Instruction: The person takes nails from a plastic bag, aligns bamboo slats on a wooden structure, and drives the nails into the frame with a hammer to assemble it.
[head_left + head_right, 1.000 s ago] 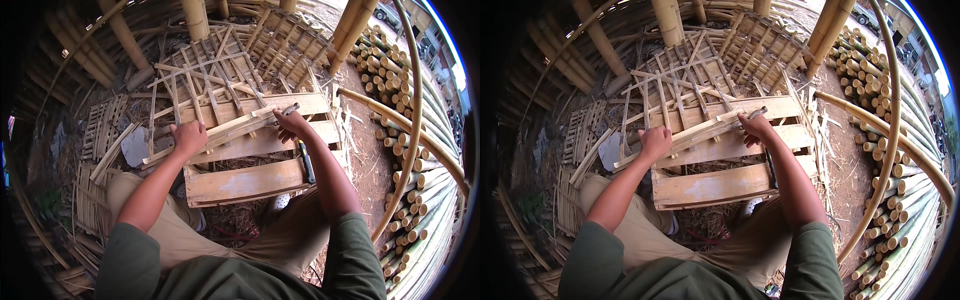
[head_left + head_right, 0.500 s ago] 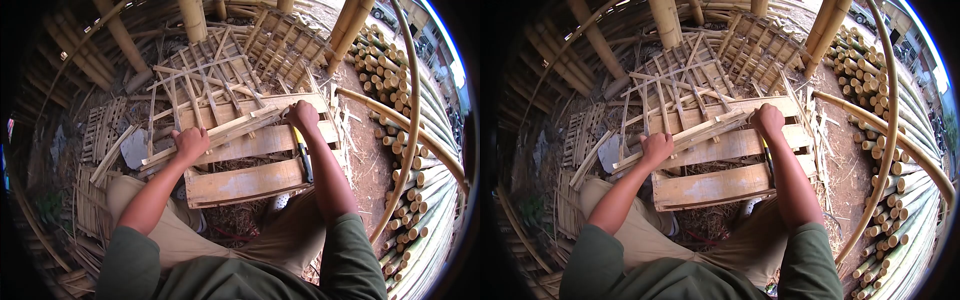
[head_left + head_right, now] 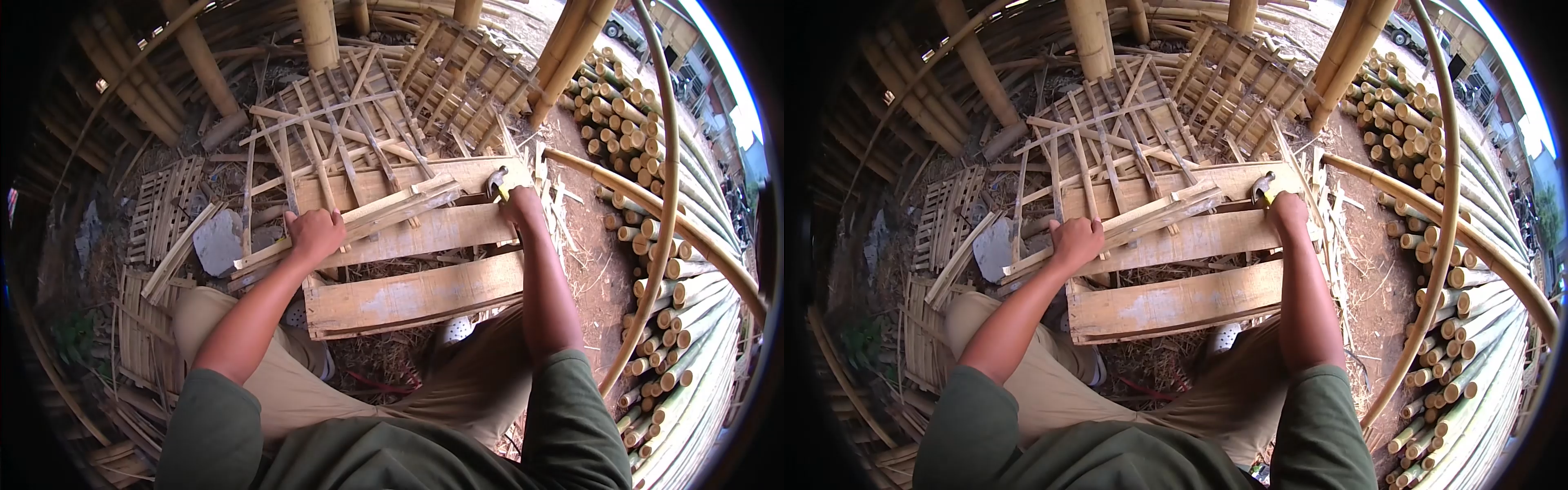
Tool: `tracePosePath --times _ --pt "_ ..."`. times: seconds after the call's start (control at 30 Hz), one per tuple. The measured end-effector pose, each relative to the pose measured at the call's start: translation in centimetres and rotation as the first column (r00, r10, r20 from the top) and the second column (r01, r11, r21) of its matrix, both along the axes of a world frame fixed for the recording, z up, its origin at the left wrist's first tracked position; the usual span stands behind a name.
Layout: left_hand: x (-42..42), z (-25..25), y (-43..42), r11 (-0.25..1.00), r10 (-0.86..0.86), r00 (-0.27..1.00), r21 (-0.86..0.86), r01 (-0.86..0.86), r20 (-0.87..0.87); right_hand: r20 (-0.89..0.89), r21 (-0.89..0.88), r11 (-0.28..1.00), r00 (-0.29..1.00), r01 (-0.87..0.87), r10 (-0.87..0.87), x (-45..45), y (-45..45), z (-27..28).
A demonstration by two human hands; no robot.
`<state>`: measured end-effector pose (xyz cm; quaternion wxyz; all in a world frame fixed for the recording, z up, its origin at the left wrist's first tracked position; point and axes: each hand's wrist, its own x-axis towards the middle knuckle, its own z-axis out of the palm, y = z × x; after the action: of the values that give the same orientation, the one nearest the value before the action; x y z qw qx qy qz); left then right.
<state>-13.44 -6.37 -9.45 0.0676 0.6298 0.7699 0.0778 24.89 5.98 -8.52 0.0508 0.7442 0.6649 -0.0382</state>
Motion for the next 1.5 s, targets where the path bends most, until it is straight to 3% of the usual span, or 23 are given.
tracePosePath --times 0.1,0.13,0.2,0.27,0.33,0.37,0.4,0.47,0.63,0.7,0.87,0.93,0.97,1.0,1.07,1.1,1.23,1.27,1.37,1.43,1.5 --pt "-0.4 -0.6 0.0 0.997 -0.058 0.998 0.048 0.057 0.01 -0.03 0.099 0.992 0.997 0.081 -0.078 -1.4 -0.7 1.8" --pt "-0.5 -0.8 0.0 0.997 -0.058 0.998 0.052 0.058 0.011 -0.093 0.33 0.942 0.995 0.061 -0.032 -1.8 -0.1 0.5" --pt "-0.5 -0.8 -0.1 0.996 -0.076 0.997 0.05 0.075 0.02 -0.265 0.307 0.948 0.964 0.087 -0.003 -4.5 -0.2 1.0" --pt "-0.4 -1.3 -0.1 0.994 -0.072 0.997 0.079 0.071 0.017 -0.556 -0.063 0.998 0.83 -0.001 -0.034 -5.8 0.0 1.0" --pt "-0.5 -1.8 -0.3 0.992 -0.068 0.998 0.104 0.066 0.013 -0.392 0.014 0.999 0.919 -0.046 0.048 -7.3 0.0 0.4" --pt "-0.4 -1.8 -0.3 0.991 -0.066 0.998 0.119 0.064 0.01 -0.384 0.258 0.966 0.918 0.005 0.098 -8.0 -1.1 0.2" --pt "-0.3 -1.7 -0.3 0.989 -0.062 0.998 0.136 0.06 0.007 -0.384 0.261 0.965 0.917 0.002 0.102 -8.1 -0.8 -0.2" --pt "-0.3 -1.9 -0.3 0.987 -0.061 0.998 0.149 0.06 0.004 -0.378 0.491 0.867 0.876 -0.085 0.3 -8.7 -0.1 -1.4" --pt "0.3 -1.7 -0.7 0.981 -0.058 0.998 0.183 0.058 -0.006 -0.412 0.46 0.869 0.824 -0.18 0.389 -10.7 1.9 -1.8" --pt "0.3 -1.9 -0.5 0.981 -0.052 0.999 0.187 0.052 -0.009 -0.471 0.514 0.821 0.719 -0.248 0.511 -11.9 6.0 -2.4" --pt "0.3 -2.0 -0.6 0.978 -0.05 0.999 0.202 0.052 -0.014 -0.664 0.272 0.96 0.71 -0.063 0.234 -15.6 11.6 -2.1" --pt "0.3 -1.5 -0.7 0.982 -0.045 0.999 0.183 0.045 0.0 -0.734 0.126 0.992 0.674 0.01 0.086 -16.4 17.0 -7.0" --pt "0.3 -1.6 -0.7 0.981 -0.047 0.999 0.188 0.045 0.002 -0.805 -0.032 0.999 0.593 -0.015 -0.017 -16.9 16.5 -5.2" --pt "0.3 -1.5 -0.7 0.981 -0.049 0.999 0.19 0.048 0.005 -0.806 -0.031 0.999 0.592 -0.022 -0.012 -17.7 16.6 -5.0" --pt "0.3 -1.3 -0.7 0.981 -0.046 0.999 0.187 0.043 0.012 -0.932 -0.205 0.978 0.298 0.041 -0.208 -18.8 17.0 -5.3" --pt "0.3 -1.3 -0.7 0.983 -0.059 0.998 0.175 0.054 0.028 -0.93 -0.288 0.955 0.217 0.071 -0.297 -19.6 17.5 -5.6" --pt "0.2 -1.6 -0.6 0.979 -0.068 0.996 0.195 0.056 0.053 -0.849 -0.505 0.861 0.211 -0.057 -0.485 -20.0 17.8 -5.8" --pt "0.2 -1.5 -0.6 0.976 -0.07 0.996 0.21 0.055 0.062 -0.866 -0.479 0.868 0.231 -0.129 -0.444 -19.9 17.9 -5.8" --pt "0.1 -1.8 -0.6 0.978 -0.059 0.994 0.207 0.039 0.089 -0.845 -0.439 0.898 0.336 0.006 -0.416 -20.6 18.0 -6.2" --pt "0.2 -2.0 -0.6 0.975 -0.054 0.992 0.221 0.028 0.111 -0.864 -0.272 0.953 0.401 0.135 -0.304 -20.9 17.6 -6.4" --pt "0.1 -2.1 -0.7 0.973 -0.064 0.99 0.23 0.035 0.123 -0.862 -0.232 0.962 0.429 0.142 -0.271 -20.9 17.0 -5.6"
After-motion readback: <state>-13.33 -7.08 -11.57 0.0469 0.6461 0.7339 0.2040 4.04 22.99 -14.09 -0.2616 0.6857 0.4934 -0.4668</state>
